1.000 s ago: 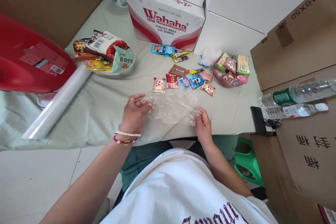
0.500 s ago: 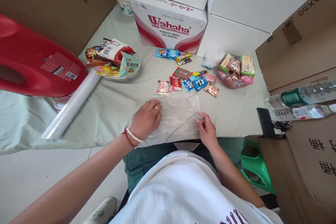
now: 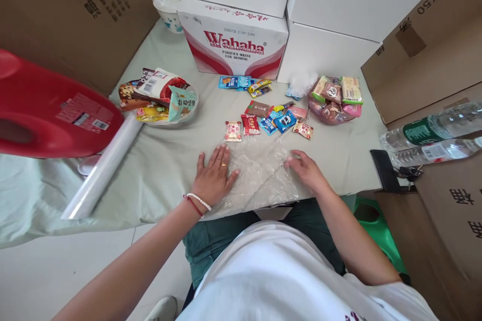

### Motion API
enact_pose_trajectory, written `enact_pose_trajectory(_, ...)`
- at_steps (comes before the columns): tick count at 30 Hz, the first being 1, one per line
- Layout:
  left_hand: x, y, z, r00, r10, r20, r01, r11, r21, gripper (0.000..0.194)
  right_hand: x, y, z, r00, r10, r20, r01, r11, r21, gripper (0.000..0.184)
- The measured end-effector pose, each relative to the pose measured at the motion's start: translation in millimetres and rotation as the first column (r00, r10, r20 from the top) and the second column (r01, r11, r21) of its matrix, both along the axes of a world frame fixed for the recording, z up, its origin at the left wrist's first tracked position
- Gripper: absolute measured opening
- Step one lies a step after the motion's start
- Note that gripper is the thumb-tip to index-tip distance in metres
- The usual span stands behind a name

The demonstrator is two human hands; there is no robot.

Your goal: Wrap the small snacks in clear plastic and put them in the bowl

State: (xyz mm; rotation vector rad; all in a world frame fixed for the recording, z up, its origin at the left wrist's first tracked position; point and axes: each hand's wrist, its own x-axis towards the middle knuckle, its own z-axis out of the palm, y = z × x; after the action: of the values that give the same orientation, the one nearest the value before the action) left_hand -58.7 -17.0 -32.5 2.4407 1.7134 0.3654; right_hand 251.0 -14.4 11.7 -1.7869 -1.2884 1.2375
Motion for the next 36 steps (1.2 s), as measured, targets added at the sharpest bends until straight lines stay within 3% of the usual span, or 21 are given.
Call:
enact_pose_trajectory(4,-12,0,1.2,1.0,-0.017,0.008,0.017,1.0,-0.001,0.067,-36,37,-18.4,0.971,-0.053,-0.235,0.057,0.998,0.012,0.065)
enact_pose_trajectory(7,-24,-1,0.8,1.0,0.001,0.028,-0.001,1.0,0.01,0.062,-22,47,-20.3,0.967,-0.092,-0.239,0.111,0.992,0.066,0.055)
enact_pose_trajectory(13,-30,-2,2.2,0.999,0.005,0.038,-0.004,1.0,-0.004,0.063,39,64,-3.8,0.985,-0.148,0.093,0.137,0.984,0.115,0.035)
enact_pose_trajectory(15,-29,-1,2.8,1.0,0.007,0.03,-0.007,1.0,-0.01,0.064,41,85,5.3,0.968,-0.117,0.221,0.074,0.978,0.195,0.029)
enact_pose_trajectory(17,-29,-1,2.9,1.0,0.013,0.019,-0.012,1.0,-0.016,0.064,32,116,15.4,0.931,-0.031,0.363,-0.068,0.964,0.258,0.025)
enact_pose_trajectory(19,-30,-1,2.7,1.0,0.014,0.011,-0.013,1.0,-0.022,0.064,15,156,24.2,0.838,0.072,0.54,-0.247,0.934,0.259,0.022)
enact_pose_trajectory(22,-30,-1,2.8,1.0,0.007,-0.004,-0.007,0.999,-0.032,0.064,-18,219,29.7,0.609,0.175,0.773,-0.468,0.867,0.172,0.026)
enact_pose_trajectory(24,-30,-1,3.3,1.0,0.006,-0.013,-0.007,0.999,-0.037,0.064,-39,257,26.5,0.461,0.207,0.863,-0.608,0.782,0.137,0.042)
enact_pose_trajectory(27,-30,0,4.2,1.0,0.011,-0.018,-0.012,0.999,-0.044,0.064,-59,299,14.6,0.301,0.272,0.914,-0.772,0.632,0.066,0.067)
enact_pose_trajectory(30,-30,1,4.6,1.0,0.017,-0.012,-0.018,0.998,-0.053,0.063,-68,325,3.7,0.184,0.313,0.932,-0.836,0.549,-0.019,0.07)
enact_pose_trajectory(36,-32,1,3.8,1.0,0.01,-0.028,-0.011,0.999,-0.035,0.064,-64,339,11.8,-0.07,0.37,0.926,-0.787,0.55,-0.279,0.046)
